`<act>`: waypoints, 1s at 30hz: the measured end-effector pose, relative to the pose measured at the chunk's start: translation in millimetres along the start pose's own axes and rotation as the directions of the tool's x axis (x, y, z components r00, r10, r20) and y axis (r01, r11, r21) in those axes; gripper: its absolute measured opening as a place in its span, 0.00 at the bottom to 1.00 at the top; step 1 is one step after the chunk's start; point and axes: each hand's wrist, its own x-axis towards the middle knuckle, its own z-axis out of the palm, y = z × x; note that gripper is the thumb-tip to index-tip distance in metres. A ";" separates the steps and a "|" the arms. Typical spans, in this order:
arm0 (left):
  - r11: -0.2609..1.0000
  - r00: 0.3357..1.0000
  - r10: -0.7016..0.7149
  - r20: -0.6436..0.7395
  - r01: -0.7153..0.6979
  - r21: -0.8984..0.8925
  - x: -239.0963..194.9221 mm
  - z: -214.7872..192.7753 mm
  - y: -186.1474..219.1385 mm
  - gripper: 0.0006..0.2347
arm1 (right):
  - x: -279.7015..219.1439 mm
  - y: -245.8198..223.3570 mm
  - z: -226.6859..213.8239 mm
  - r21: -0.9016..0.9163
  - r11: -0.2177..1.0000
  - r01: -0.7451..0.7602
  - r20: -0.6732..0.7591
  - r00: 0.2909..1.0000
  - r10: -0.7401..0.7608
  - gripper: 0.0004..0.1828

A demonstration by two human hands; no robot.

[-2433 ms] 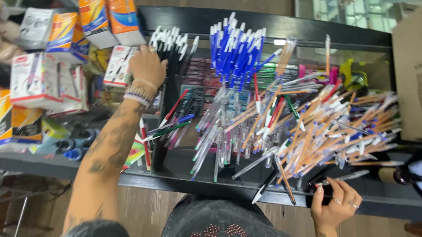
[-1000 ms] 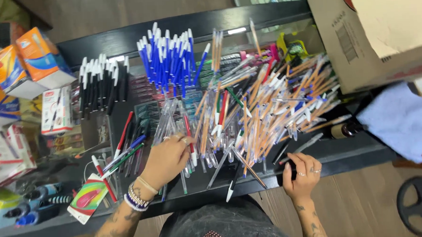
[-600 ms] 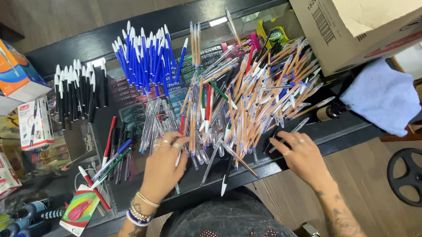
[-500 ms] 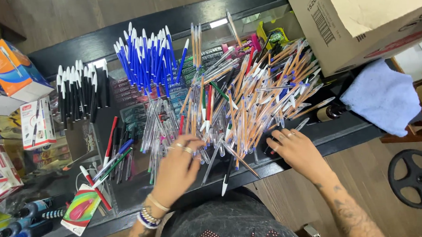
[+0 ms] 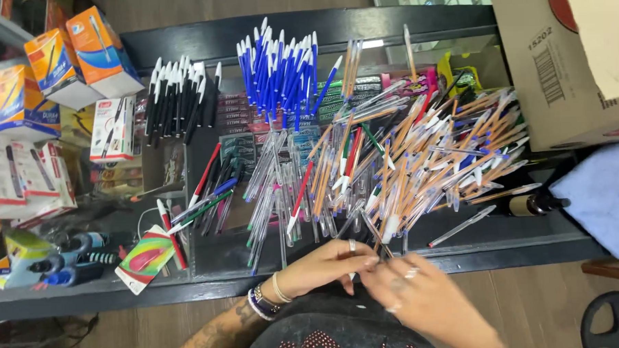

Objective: Sorting a large pile of pens by color and type on a counter

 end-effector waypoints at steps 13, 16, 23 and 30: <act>0.195 0.424 0.526 -0.737 0.783 0.590 -88.7 -324.0 100.7 0.20 | -28.7 -15.1 46.9 0.152 0.885 -0.440 -0.109 0.883 0.457 0.17; 0.114 0.360 0.569 -0.740 0.856 0.505 -86.4 -382.9 89.0 0.14 | -54.4 -20.0 57.0 0.138 0.838 -0.528 -0.059 0.840 0.539 0.19; -0.066 0.310 0.562 -0.767 0.941 0.332 -75.1 -388.5 117.3 0.24 | -71.0 -19.5 53.8 0.162 0.752 -0.639 -0.106 0.746 0.657 0.17; -0.086 0.665 0.581 -0.468 0.623 0.778 19.4 -218.7 172.0 0.16 | -128.9 -2.1 121.7 0.330 0.382 -0.863 -0.289 0.293 0.911 0.11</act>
